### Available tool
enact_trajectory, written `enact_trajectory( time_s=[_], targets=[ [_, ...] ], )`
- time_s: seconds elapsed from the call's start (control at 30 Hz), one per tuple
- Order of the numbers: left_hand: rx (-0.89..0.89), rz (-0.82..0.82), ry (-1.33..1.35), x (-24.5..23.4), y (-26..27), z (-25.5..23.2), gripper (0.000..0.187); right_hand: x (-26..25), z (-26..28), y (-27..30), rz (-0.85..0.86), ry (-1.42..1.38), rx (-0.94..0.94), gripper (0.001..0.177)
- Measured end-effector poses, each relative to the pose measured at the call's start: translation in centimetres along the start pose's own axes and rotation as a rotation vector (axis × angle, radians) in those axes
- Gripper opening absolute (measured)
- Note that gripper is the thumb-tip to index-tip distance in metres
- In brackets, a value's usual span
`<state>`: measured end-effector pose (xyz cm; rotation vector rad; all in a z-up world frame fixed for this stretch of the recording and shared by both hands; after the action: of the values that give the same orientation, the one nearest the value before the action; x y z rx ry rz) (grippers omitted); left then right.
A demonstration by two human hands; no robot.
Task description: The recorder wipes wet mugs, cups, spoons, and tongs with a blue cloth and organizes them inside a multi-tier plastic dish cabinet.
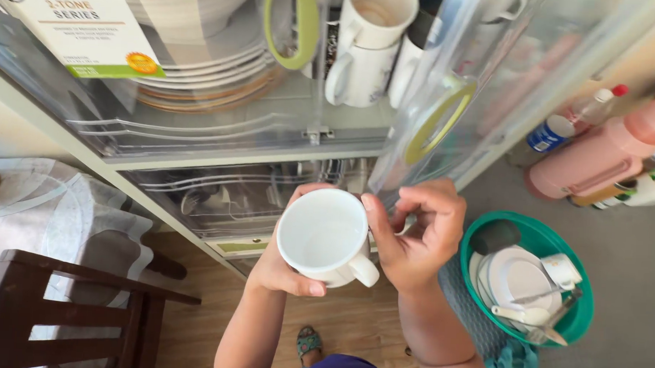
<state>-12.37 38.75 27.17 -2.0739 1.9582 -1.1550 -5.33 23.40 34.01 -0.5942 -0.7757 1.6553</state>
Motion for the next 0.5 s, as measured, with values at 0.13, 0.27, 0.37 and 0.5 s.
enact_trajectory(
  time_s=[0.13, 0.27, 0.37, 0.5],
  targets=[
    [-0.057, 0.071, 0.084, 3.8, 2.0, 1.8, 0.118, -4.3, 1.6, 2.8, -0.024, 0.047, -0.012, 0.044],
    [-0.13, 0.134, 0.139, 8.4, 3.2, 3.2, 0.117, -8.8, 3.4, 4.9, -0.074, 0.092, -0.01, 0.033],
    [-0.161, 0.176, 0.185, 11.2, 3.9, 4.3, 0.113, -12.4, 5.2, 7.0, -0.106, 0.152, -0.006, 0.028],
    [-0.145, 0.228, 0.143, 13.1, 5.0, 5.3, 0.112, -14.9, 8.8, 8.4, -0.042, 0.315, -0.019, 0.028]
  ],
)
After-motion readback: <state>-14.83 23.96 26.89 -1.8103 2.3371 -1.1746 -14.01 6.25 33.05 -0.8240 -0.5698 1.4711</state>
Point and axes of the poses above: each hand's wrist, its own y-axis away from the middle knuckle, its own x-axis out of the palm, z = x × y, the point moved 6 cm from there along -y, towards the middle knuckle, and after that the axes turned 8 degrees about x, right-handed, at the moved point
